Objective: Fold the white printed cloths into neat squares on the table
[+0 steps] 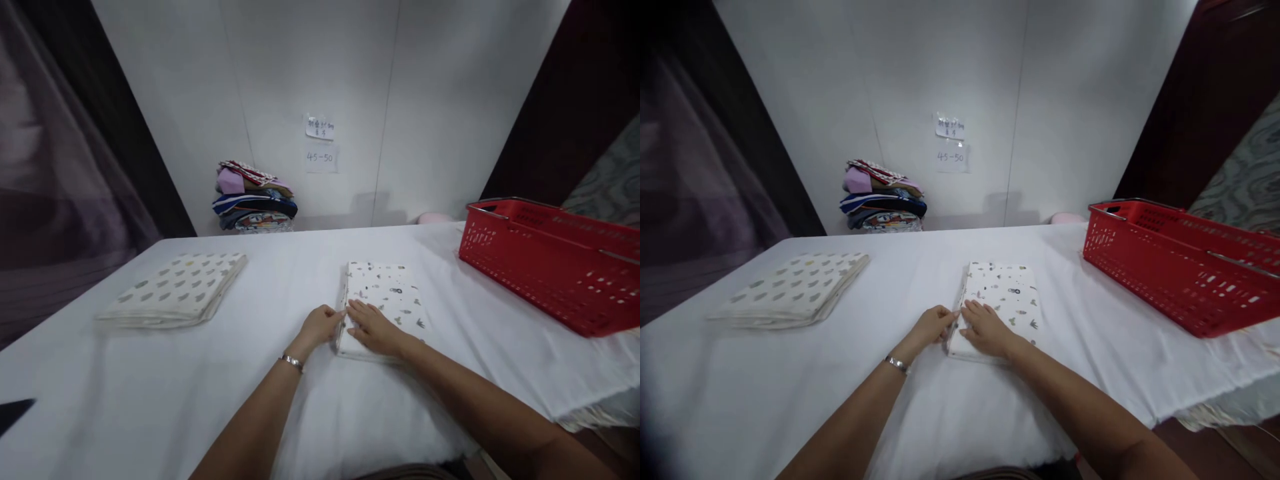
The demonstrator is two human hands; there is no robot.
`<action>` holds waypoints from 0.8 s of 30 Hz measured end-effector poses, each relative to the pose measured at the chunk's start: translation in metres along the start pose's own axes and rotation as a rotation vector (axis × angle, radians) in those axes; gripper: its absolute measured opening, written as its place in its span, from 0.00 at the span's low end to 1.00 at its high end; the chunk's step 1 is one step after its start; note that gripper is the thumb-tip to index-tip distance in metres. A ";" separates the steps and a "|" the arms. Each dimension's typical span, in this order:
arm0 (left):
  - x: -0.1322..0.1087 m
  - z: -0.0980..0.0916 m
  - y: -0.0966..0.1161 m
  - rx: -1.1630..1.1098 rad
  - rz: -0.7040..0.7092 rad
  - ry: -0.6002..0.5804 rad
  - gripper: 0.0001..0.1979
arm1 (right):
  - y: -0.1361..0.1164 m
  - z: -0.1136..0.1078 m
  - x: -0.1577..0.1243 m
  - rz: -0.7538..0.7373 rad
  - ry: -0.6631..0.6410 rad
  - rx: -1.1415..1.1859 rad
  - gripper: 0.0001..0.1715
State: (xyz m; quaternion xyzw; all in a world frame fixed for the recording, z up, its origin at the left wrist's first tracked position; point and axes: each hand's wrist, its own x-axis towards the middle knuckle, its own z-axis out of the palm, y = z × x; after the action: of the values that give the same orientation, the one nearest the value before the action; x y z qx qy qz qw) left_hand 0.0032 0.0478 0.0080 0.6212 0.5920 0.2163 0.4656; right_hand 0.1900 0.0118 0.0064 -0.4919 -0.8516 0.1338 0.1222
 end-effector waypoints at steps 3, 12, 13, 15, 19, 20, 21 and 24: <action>0.000 0.010 -0.003 0.174 0.078 0.088 0.21 | 0.029 -0.013 -0.012 0.146 0.164 0.010 0.32; -0.007 0.019 0.006 0.298 0.128 0.172 0.19 | 0.109 -0.038 -0.050 0.871 0.437 0.456 0.46; -0.006 0.020 0.006 0.273 0.134 0.175 0.20 | 0.107 -0.039 -0.050 0.887 0.445 0.494 0.48; -0.004 0.023 0.005 0.189 0.118 0.168 0.22 | 0.103 -0.042 -0.047 0.909 0.446 0.546 0.52; -0.003 0.028 0.003 -0.073 0.008 0.101 0.30 | 0.102 -0.050 -0.040 0.888 0.446 0.721 0.53; -0.004 0.029 0.004 -0.147 -0.020 0.068 0.33 | 0.105 -0.051 -0.040 0.858 0.458 0.767 0.53; -0.007 0.031 0.005 -0.217 -0.041 0.028 0.36 | 0.107 -0.052 -0.041 0.833 0.466 0.801 0.54; -0.014 0.034 0.011 -0.333 -0.094 -0.063 0.42 | 0.117 -0.053 -0.045 0.857 0.431 0.812 0.54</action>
State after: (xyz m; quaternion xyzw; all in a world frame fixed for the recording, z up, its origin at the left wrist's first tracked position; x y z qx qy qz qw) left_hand 0.0338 0.0251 0.0048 0.5137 0.5613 0.2698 0.5901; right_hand 0.3238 0.0341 0.0120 -0.7197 -0.4165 0.3817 0.4037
